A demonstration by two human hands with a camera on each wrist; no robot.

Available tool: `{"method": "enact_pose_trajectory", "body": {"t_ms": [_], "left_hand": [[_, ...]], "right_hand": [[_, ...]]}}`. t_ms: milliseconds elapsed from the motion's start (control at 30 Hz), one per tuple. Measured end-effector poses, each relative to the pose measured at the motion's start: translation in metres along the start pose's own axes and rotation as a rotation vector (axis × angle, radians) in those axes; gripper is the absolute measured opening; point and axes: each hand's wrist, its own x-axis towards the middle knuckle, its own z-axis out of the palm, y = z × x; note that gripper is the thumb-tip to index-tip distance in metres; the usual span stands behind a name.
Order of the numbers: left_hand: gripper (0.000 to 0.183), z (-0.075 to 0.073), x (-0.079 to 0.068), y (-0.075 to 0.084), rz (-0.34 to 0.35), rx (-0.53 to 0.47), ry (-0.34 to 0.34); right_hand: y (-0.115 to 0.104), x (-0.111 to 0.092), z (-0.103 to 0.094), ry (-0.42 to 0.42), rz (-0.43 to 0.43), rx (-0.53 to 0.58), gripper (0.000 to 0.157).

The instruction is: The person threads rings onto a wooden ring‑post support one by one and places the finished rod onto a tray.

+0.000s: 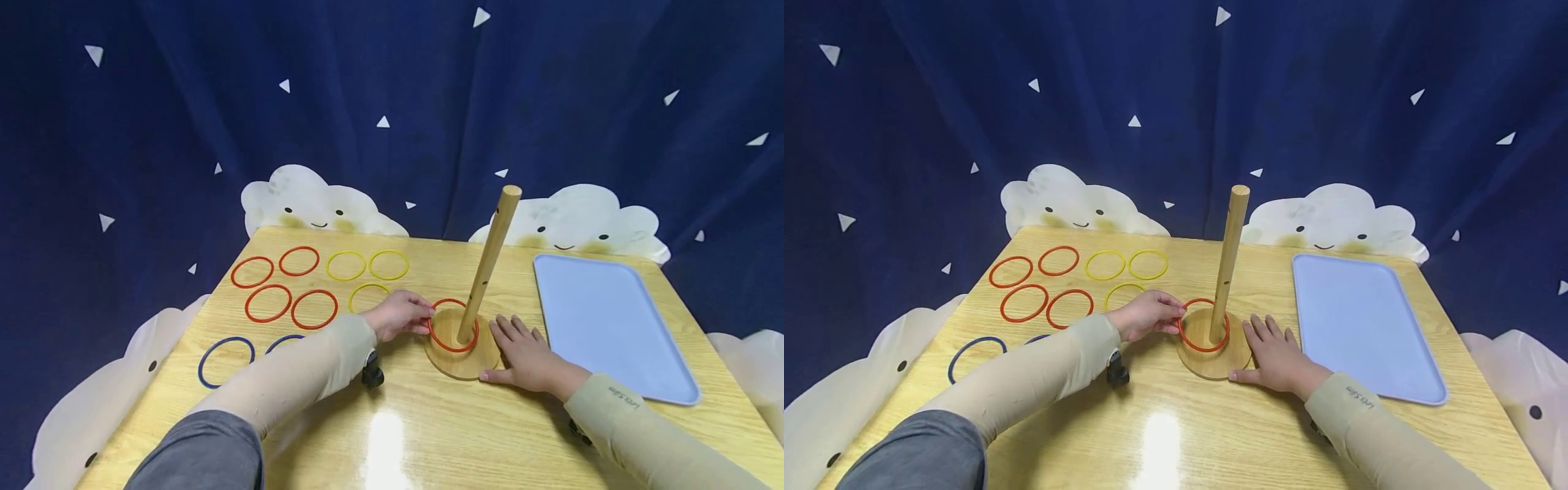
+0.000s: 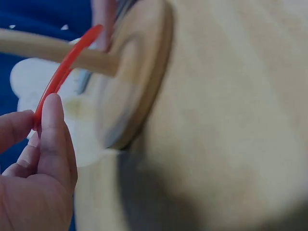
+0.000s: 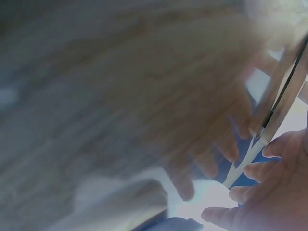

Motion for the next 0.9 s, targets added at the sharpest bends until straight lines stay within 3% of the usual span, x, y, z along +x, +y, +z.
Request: {"method": "enact_pose_trajectory", "body": {"t_ms": [167, 333, 567, 900], "left_hand": [[0.025, 0.000, 0.000, -0.014, 0.001, 0.142, 0.028], [0.025, -0.008, -0.006, -0.021, 0.077, 0.294, 0.085], [0.028, -0.040, -0.031, -0.020, 0.104, 0.181, 0.126], [0.029, -0.105, -0.080, -0.012, 0.142, 0.135, 0.250]], "right_hand": [[0.000, 0.002, -0.001, 0.019, -0.009, 0.002, 0.108], [0.001, -0.001, 0.001, 0.008, -0.002, 0.009, 0.108], [0.001, -0.004, 0.001, 0.006, 0.006, 0.006, 0.109], [0.001, 0.002, 0.000, 0.002, -0.010, 0.000, 0.108]]}}
